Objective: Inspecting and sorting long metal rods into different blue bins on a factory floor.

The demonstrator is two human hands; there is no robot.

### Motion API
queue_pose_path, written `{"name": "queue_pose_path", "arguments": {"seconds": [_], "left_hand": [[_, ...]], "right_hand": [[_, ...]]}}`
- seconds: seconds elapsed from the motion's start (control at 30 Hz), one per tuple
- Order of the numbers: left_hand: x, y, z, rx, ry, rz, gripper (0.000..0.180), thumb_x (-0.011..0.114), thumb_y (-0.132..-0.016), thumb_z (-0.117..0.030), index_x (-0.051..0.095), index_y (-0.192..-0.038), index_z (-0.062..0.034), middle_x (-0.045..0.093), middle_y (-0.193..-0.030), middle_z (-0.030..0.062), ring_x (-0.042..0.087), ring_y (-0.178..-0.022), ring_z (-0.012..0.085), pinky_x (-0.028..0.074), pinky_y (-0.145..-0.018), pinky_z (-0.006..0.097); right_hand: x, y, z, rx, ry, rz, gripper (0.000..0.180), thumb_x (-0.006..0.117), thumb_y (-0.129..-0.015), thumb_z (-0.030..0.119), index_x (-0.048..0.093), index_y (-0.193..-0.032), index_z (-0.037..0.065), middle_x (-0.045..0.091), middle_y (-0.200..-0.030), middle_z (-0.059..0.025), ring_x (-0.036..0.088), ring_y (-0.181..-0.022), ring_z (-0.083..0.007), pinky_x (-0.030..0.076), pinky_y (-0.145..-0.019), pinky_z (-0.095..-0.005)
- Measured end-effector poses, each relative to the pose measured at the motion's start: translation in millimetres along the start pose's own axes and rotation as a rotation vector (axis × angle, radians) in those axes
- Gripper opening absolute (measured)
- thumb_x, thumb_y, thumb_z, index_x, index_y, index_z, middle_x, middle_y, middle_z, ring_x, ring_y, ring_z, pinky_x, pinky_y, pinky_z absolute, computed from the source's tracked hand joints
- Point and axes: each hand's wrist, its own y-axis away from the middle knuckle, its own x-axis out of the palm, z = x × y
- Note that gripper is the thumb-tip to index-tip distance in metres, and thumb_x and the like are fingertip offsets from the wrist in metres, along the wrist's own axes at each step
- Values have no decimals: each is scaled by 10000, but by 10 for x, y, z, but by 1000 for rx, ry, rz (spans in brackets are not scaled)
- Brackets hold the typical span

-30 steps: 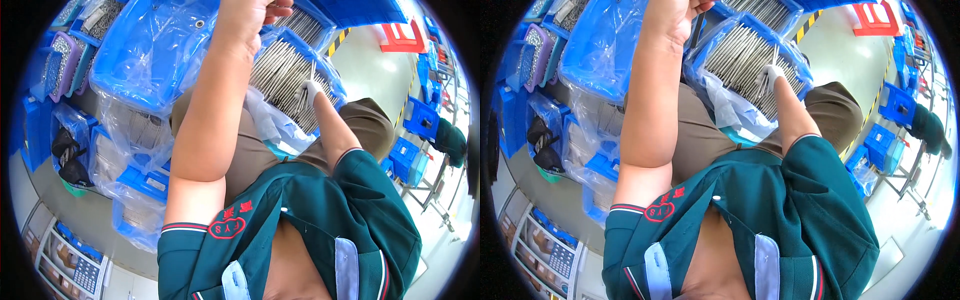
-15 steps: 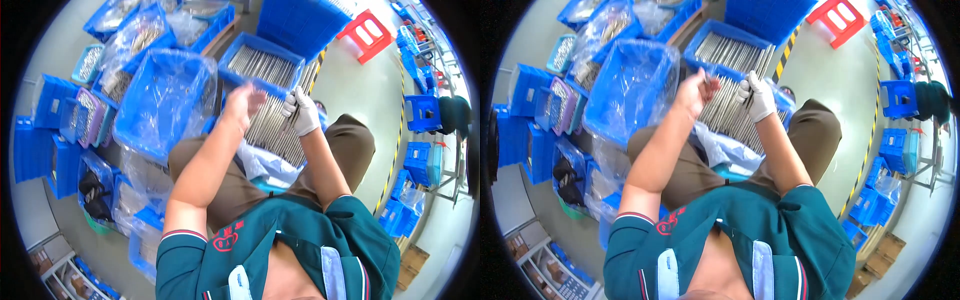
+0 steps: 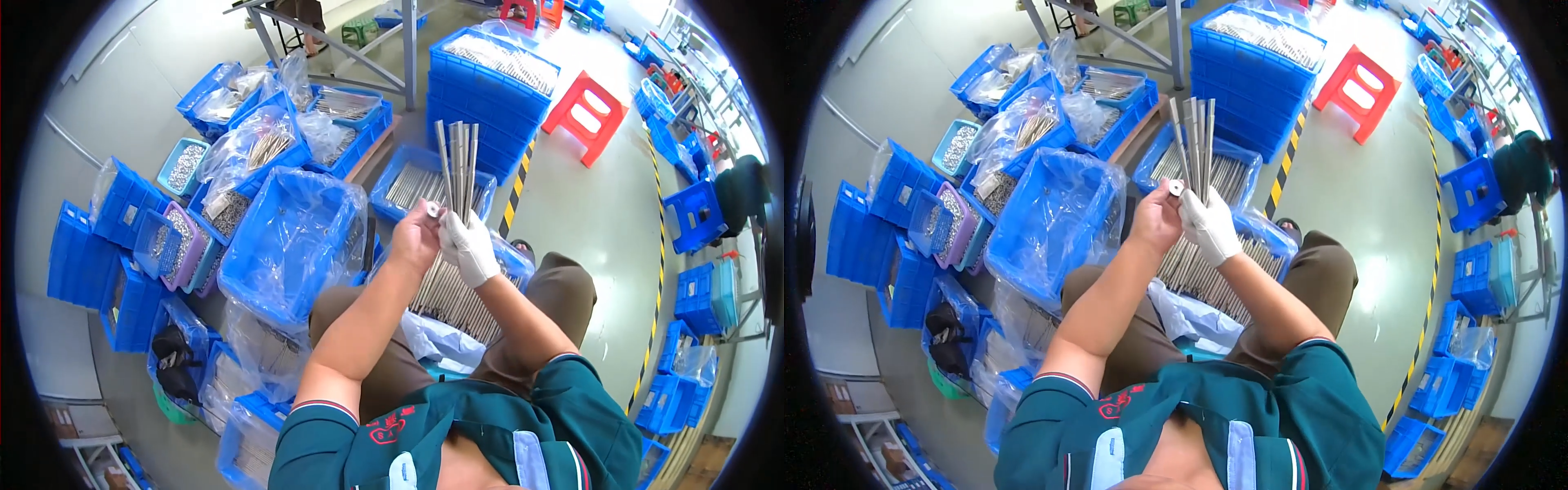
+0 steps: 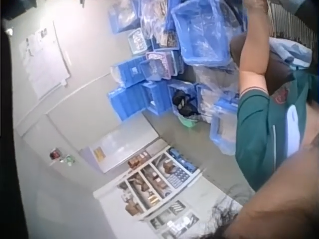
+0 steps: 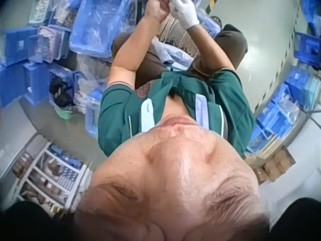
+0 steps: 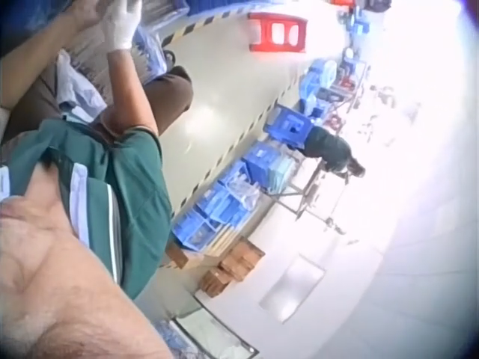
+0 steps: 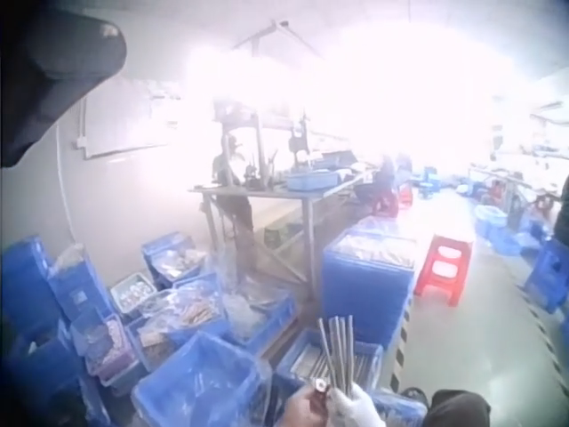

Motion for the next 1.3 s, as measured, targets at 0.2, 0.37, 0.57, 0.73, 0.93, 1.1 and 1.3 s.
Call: {"name": "queue_pose_path", "arguments": {"seconds": [0.2, 0.37, 0.57, 0.73, 0.93, 1.1, 1.3], "left_hand": [[124, 149, -478, -38, -156, -182, 147, 486, -867, -116, 567, -892, 3, 625, -891, 184, 606, -758, 246, 526, -656, 347], [205, 236, -562, -41, -318, -135, 140, 499, -789, -6, 564, -913, -3, 577, -816, 125, 517, -621, 180, 443, -511, 277], [322, 247, -524, -105, -513, -40, 172, 558, -792, 1, 596, -945, -67, 487, -648, -3, 399, -505, 66, 272, -406, 186], [299, 217, -465, -58, -580, 4, 181, 601, -867, -90, 605, -1041, -38, 492, -638, 0, 390, -515, 47, 296, -429, 175], [407, 253, -416, -77, -685, 183, 174, 597, -893, -167, 602, -1007, -37, 501, -638, -1, 368, -513, 53, 282, -435, 188], [453, 250, -310, 41, -769, 157, 162, 618, -883, -221, 609, -890, -59, 430, -594, -46, 343, -488, 33, 237, -422, 183], [676, 319, -794, 633, -741, -170, 162, 541, -931, -214, 583, -858, -76, 472, -623, -27, 364, -488, 21, 252, -404, 170]], "right_hand": [[-513, -33, 54, 9, 326, 113, 185, 501, -918, 214, 512, -861, 38, 460, -620, 22, 429, -531, -52, 347, -485, -218], [-876, -111, -110, 66, 300, 182, 211, 551, -928, 241, 531, -936, 31, 461, -690, 13, 414, -541, -57, 332, -474, -182], [-876, -34, -133, 262, 209, 206, 186, 560, -919, 212, 527, -908, 29, 461, -663, 1, 428, -518, -70, 344, -471, -193], [-841, 25, 36, 302, 218, 185, 202, 559, -918, 255, 536, -912, 54, 496, -660, 4, 455, -508, -52, 337, -440, -164], [-829, 93, 168, 295, 351, 155, 221, 536, -921, 293, 536, -875, 77, 526, -578, -3, 410, -384, -51, 295, -357, -182], [-839, 88, 154, 335, 335, 141, 218, 548, -915, 291, 537, -863, 79, 534, -583, -6, 413, -380, -54, 297, -352, -191], [-949, 35, 245, 359, 262, 112, 213, 558, -913, 287, 541, -851, 84, 506, -570, 12, 390, -382, -58, 291, -366, -202]]}}
